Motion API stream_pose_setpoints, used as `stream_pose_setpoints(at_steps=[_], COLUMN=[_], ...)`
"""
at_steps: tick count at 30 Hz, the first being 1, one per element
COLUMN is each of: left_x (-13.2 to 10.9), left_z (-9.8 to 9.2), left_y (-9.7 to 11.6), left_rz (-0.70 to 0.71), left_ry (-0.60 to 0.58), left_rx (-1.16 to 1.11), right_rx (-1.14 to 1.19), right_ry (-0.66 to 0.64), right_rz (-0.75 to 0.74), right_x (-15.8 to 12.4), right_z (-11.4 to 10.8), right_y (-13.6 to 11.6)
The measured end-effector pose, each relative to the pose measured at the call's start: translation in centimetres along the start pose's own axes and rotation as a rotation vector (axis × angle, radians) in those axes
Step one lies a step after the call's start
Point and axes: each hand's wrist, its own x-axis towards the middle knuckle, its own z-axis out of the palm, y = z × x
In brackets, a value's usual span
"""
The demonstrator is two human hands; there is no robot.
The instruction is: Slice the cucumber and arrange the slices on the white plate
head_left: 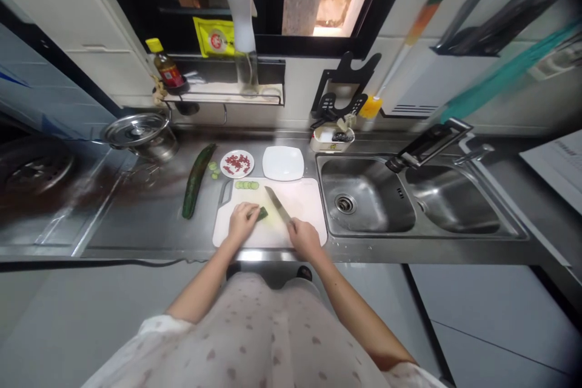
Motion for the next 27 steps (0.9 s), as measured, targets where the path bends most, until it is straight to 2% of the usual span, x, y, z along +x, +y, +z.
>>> stream_pose_setpoints(at_steps=[6, 16, 27], left_x=[0.0, -0.4, -0.4], left_z=[0.2, 1.4, 1.4], left_y=[0.1, -1.0, -1.1], left_rz=[0.084, 0.121, 0.15], left_ry=[-0.041, -0.054, -0.054], left_rx=[-0.006, 0.019, 0.041], right_rx=[-0.038, -0.047, -0.045], right_ry=[-0.03, -0.025, -0.01], right_rz=[-0.051, -0.121, -0.133], right_x=[0.2, 0.0, 0.2], right_z=[0.1, 0.5, 1.1], right_y=[-1.1, -2.2, -2.4])
